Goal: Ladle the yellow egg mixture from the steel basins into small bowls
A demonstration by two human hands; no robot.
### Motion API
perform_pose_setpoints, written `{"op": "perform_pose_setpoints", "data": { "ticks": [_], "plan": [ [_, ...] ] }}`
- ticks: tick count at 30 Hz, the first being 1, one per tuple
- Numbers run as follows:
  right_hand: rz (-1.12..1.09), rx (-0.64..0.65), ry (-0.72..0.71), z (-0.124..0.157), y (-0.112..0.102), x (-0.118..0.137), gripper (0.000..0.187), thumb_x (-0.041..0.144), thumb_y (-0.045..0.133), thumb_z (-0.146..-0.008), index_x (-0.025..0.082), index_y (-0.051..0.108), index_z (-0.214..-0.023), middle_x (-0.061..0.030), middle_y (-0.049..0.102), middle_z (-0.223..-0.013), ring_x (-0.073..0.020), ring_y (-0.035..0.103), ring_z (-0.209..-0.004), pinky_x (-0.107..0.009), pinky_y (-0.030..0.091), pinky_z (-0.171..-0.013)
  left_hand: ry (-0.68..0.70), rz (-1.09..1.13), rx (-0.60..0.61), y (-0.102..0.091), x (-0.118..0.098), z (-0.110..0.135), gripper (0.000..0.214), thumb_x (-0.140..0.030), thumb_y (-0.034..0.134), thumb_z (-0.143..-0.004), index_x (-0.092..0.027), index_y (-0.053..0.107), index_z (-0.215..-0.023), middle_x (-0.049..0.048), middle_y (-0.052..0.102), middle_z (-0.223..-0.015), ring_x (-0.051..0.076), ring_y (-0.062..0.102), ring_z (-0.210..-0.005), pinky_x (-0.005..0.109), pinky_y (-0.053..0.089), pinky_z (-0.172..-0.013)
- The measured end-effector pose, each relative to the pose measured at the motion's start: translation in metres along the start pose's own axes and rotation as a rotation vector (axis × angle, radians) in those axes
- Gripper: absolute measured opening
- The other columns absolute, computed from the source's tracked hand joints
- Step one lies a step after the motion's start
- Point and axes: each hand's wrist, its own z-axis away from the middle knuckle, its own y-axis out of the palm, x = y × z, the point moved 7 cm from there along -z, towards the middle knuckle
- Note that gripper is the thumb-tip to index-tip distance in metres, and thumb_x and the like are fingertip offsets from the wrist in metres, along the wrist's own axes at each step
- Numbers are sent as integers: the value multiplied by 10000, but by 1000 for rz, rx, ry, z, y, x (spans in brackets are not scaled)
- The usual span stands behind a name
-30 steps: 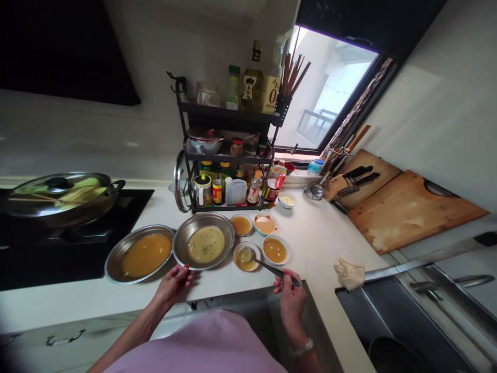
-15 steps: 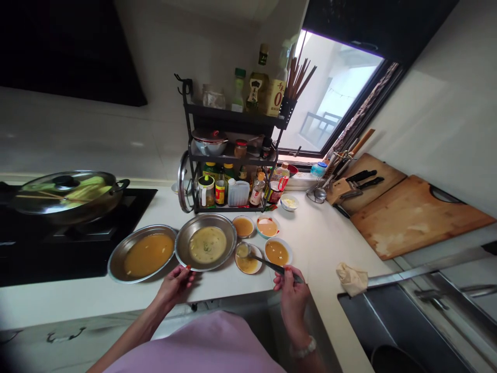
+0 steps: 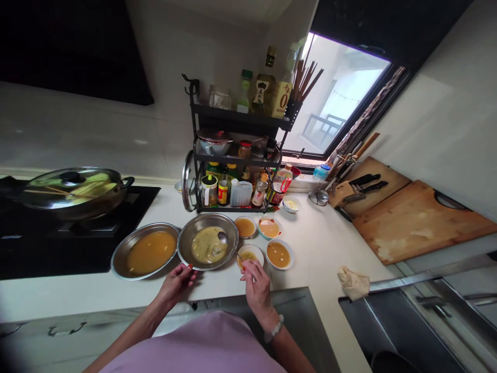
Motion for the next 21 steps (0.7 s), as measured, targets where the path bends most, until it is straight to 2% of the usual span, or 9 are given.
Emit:
{"op": "perform_pose_setpoints", "data": {
  "ticks": [2,4,9,12,17,21],
  "plan": [
    [28,24,-68,3,-4,6,254,234,446,-887,235,664,-1018,-76,642,-977,-150,629,-712,-260,549,-530,3,7,-4,2,-2,2,282,-251,792,-623,-137,535,-624,22,653,-602,74,560,-482,155,439,-409],
    [43,-8,-54,5,-17,6,250,229,455,-880,234,664,-1016,-73,642,-960,-153,626,-716,-269,549,-549,1,9,-4,4,-5,4,276,-239,791,-623,-135,535,-622,22,653,-601,75,560,-481,156,439,-409],
    [57,-211,222,20,-63,-12,220,335,531,-847,206,656,-973,-42,653,-809,-144,601,-601,-283,529,-570,-6,-2,-17,5,-7,7,257,-215,780,-636,-135,536,-631,19,650,-597,76,559,-472,160,441,-415],
    [69,-255,331,36,-81,-26,275,420,568,-813,194,658,-941,-34,652,-750,-144,582,-557,-281,514,-558,-7,-15,-20,4,-7,7,244,-208,771,-648,-135,539,-632,27,654,-610,80,564,-472,166,445,-423],
    [63,-246,429,57,-88,-41,347,492,583,-781,177,651,-910,-35,645,-686,-155,571,-520,-282,489,-521,-14,-23,-27,2,-7,6,203,-185,737,-682,-132,548,-634,27,652,-601,80,562,-472,165,441,-423],
    [12,-357,557,62,-92,-49,379,527,567,-777,172,604,-905,1,611,-565,-155,536,-443,-277,452,-455,-12,-26,-34,3,-7,6,212,-184,743,-675,-133,543,-627,26,656,-608,75,557,-473,161,441,-424]
  ]
}}
